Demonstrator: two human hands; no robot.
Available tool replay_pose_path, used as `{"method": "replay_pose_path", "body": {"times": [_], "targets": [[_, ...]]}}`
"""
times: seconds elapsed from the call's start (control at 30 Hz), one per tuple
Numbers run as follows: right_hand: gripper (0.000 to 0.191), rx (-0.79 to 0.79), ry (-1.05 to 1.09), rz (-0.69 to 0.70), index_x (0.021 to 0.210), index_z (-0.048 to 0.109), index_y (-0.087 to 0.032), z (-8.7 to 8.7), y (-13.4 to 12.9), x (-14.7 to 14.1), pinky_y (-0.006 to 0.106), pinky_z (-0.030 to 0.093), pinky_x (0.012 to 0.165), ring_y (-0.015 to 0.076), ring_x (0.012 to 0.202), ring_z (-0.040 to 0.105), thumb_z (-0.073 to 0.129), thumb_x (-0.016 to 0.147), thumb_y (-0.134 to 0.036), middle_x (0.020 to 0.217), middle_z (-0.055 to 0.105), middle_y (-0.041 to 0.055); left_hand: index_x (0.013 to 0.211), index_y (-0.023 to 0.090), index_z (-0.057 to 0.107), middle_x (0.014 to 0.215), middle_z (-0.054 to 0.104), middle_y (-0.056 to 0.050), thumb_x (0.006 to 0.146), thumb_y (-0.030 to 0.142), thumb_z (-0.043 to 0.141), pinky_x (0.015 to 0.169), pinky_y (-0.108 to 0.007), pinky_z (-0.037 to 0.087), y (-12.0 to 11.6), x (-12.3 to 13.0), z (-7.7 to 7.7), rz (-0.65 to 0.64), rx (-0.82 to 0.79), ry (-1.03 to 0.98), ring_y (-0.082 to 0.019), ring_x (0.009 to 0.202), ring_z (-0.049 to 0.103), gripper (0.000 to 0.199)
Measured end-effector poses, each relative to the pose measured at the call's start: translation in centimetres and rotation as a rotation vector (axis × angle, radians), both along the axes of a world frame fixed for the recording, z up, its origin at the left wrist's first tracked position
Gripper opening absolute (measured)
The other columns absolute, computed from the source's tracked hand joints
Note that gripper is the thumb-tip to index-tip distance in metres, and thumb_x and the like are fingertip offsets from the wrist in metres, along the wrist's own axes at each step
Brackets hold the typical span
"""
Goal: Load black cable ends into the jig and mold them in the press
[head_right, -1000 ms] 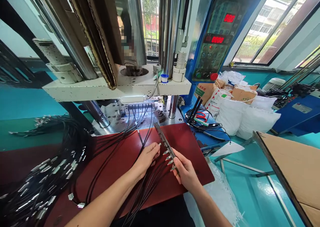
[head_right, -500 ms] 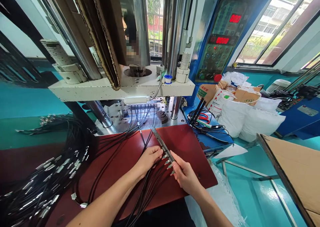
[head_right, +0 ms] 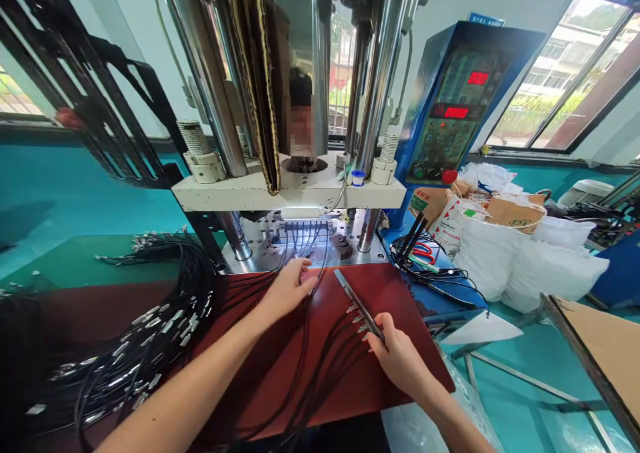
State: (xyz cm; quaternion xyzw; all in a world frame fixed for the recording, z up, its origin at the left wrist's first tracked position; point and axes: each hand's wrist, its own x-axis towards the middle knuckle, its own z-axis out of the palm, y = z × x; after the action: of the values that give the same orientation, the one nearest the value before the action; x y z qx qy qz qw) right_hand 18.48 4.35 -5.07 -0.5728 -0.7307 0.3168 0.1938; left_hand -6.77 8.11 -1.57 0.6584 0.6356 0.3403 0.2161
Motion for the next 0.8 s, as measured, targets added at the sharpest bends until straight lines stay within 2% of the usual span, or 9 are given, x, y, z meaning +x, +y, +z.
{"method": "replay_pose_path", "body": {"times": [0.07, 0.13, 0.2, 0.27, 0.37, 0.5, 0.6, 0.7, 0.8], "targets": [[0.012, 0.173, -0.386, 0.092, 0.089, 0.044, -0.018, 0.5, 0.2, 0.3, 0.025, 0.028, 0.047, 0.0221, 0.056, 0.059, 0.039, 0.085, -0.028, 0.059, 0.059, 0.0024, 0.108, 0.016, 0.049, 0.109, 0.051, -0.011, 0.078, 0.03, 0.045, 0.088, -0.034, 0.034, 0.9, -2.8, 0.6, 0.168, 0.002, 0.212, -0.024, 0.102, 0.045, 0.033], [0.016, 0.28, -0.68, 0.167, 0.091, 0.047, -0.014, 0.9, 0.4, 0.3, 0.027, 0.025, 0.046, 0.0279, 0.057, 0.062, 0.038, 0.087, -0.027, 0.057, 0.062, 0.0065, 0.109, 0.016, 0.049, 0.11, 0.05, -0.013, 0.079, 0.038, 0.044, 0.087, -0.038, 0.034, 1.6, -4.9, 0.8, 0.32, -0.042, 0.37, -0.027, 0.105, 0.044, 0.038], [0.02, 0.332, -0.819, 0.239, 0.094, 0.05, -0.012, 1.1, 0.5, 0.1, 0.028, 0.024, 0.045, 0.0299, 0.057, 0.063, 0.038, 0.089, -0.028, 0.058, 0.063, 0.0085, 0.107, 0.016, 0.051, 0.108, 0.052, -0.014, 0.079, 0.049, 0.041, 0.086, -0.041, 0.035, 2.1, -6.0, 0.5, 0.378, -0.119, 0.442, -0.03, 0.105, 0.044, 0.045], [0.021, 0.353, -0.859, 0.296, 0.095, 0.053, -0.012, 1.2, 0.7, 0.0, 0.028, 0.024, 0.044, 0.0292, 0.058, 0.063, 0.039, 0.089, -0.026, 0.061, 0.064, 0.0086, 0.101, 0.015, 0.054, 0.106, 0.053, -0.015, 0.078, 0.057, 0.035, 0.084, -0.045, 0.036, 2.6, -6.0, -0.3, 0.353, -0.198, 0.453, -0.033, 0.104, 0.046, 0.052], [0.017, 0.368, -0.846, 0.398, 0.086, 0.058, -0.016, 1.9, 1.5, -0.2, 0.028, 0.024, 0.044, 0.0275, 0.06, 0.064, 0.043, 0.086, -0.024, 0.071, 0.067, 0.0093, 0.094, 0.013, 0.056, 0.105, 0.055, -0.017, 0.078, 0.06, 0.031, 0.08, -0.045, 0.038, 3.6, -4.6, -1.5, 0.293, -0.254, 0.413, -0.034, 0.101, 0.049, 0.056], [0.019, 0.36, -0.663, 0.347, 0.074, 0.059, -0.018, 4.1, 4.9, -1.9, 0.027, 0.028, 0.048, 0.0244, 0.061, 0.063, 0.047, 0.084, -0.028, 0.067, 0.066, 0.0074, 0.099, 0.012, 0.051, 0.102, 0.057, -0.017, 0.076, 0.062, 0.036, 0.078, -0.041, 0.04, 4.6, -2.1, -2.4, 0.261, -0.227, 0.337, -0.032, 0.098, 0.054, 0.057], [0.021, 0.363, -0.457, 0.284, 0.075, 0.059, -0.019, 5.6, 9.9, -5.3, 0.025, 0.034, 0.054, 0.0189, 0.066, 0.061, 0.043, 0.086, -0.027, 0.071, 0.065, 0.0035, 0.098, 0.012, 0.05, 0.099, 0.059, -0.015, 0.075, 0.062, 0.039, 0.077, -0.039, 0.039, 4.6, -1.0, -2.8, 0.309, -0.182, 0.35, -0.031, 0.097, 0.055, 0.056], [0.014, 0.339, -0.308, 0.128, 0.084, 0.059, -0.021, 6.2, 16.0, -9.6, 0.026, 0.039, 0.064, 0.0174, 0.075, 0.06, 0.045, 0.085, -0.021, 0.072, 0.064, 0.0011, 0.095, 0.014, 0.051, 0.096, 0.059, -0.011, 0.077, 0.058, 0.04, 0.078, -0.037, 0.038, 4.2, -0.8, -3.3, 0.355, -0.101, 0.39, -0.028, 0.095, 0.055, 0.049], [0.015, 0.338, -0.236, -0.047, 0.094, 0.058, -0.018, 6.6, 21.3, -13.4, 0.03, 0.045, 0.071, 0.0164, 0.08, 0.058, 0.047, 0.088, -0.025, 0.087, 0.062, 0.0043, 0.096, 0.013, 0.052, 0.095, 0.06, -0.011, 0.079, 0.054, 0.039, 0.078, -0.037, 0.037, 4.0, -0.9, -3.8, 0.353, -0.036, 0.401, -0.027, 0.093, 0.055, 0.046]]}}
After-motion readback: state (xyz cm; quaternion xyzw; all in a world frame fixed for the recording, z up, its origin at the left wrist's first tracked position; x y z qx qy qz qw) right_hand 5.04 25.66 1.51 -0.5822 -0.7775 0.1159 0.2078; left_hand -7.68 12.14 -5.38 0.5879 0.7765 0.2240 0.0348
